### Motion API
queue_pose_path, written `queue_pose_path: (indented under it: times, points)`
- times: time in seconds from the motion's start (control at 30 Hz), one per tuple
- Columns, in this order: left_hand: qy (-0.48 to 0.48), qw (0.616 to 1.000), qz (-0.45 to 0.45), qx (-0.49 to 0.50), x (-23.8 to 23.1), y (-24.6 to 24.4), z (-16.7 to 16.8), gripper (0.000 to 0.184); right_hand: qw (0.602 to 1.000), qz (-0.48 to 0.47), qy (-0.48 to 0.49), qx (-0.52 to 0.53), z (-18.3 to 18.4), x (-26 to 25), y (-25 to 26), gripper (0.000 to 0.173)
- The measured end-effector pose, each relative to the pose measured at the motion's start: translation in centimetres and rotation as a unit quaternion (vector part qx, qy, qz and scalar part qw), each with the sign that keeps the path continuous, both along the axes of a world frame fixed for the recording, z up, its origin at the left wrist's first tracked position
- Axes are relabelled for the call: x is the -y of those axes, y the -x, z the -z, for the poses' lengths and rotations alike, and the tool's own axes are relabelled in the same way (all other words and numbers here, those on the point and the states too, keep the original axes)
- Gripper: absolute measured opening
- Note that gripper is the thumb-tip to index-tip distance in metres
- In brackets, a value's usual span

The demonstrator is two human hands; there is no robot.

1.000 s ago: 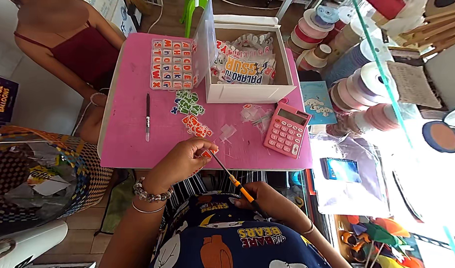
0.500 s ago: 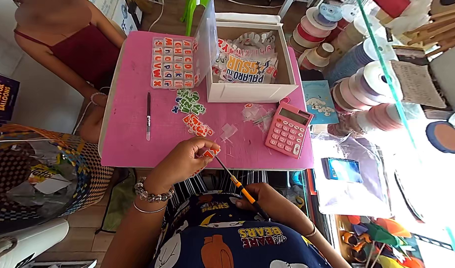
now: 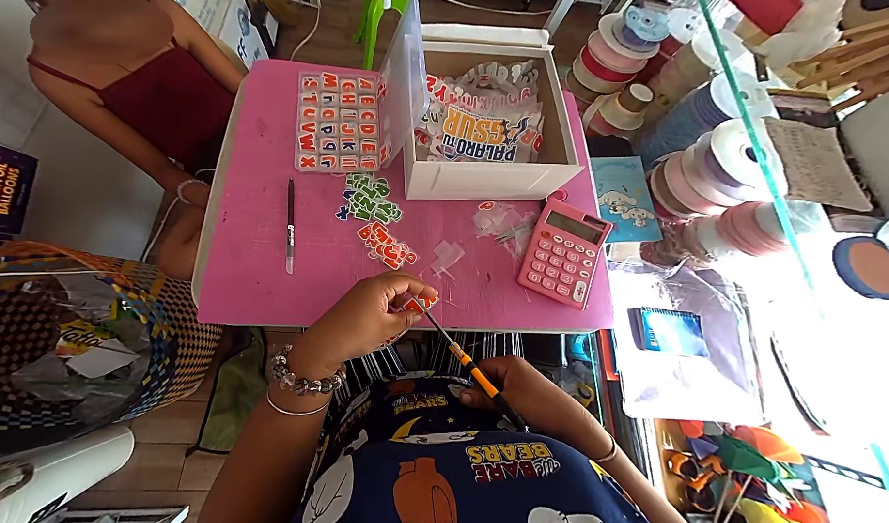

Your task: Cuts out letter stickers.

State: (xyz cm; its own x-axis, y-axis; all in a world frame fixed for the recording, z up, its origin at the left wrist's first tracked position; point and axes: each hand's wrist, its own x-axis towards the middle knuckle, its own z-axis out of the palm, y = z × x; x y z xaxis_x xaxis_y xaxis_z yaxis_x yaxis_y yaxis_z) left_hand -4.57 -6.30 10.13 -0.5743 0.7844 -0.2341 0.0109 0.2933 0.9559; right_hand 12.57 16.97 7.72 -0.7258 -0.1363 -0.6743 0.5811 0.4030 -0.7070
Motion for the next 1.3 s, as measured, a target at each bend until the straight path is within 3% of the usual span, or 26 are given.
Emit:
queue_pose_path:
  times: [0.97, 1.17, 1.3]
  points:
    - [0.030, 1.000, 0.001, 0.000, -0.3, 0.3, -0.3, 0.027, 1.000, 0.011, -0.013, -0.013, 0.7, -0.2, -0.1, 0.042]
    - [0.120, 0.974, -0.073, -0.181, -0.7, 1.8, 0.2, 0.030, 0.999, 0.015, -0.038, 0.005, 0.6, -0.3, -0.4, 0.043]
    - [0.166, 0.950, -0.089, -0.250, -1.3, 2.3, 0.3, 0.031, 0.999, 0.005, -0.049, 0.000, 0.4, -0.3, -0.5, 0.044]
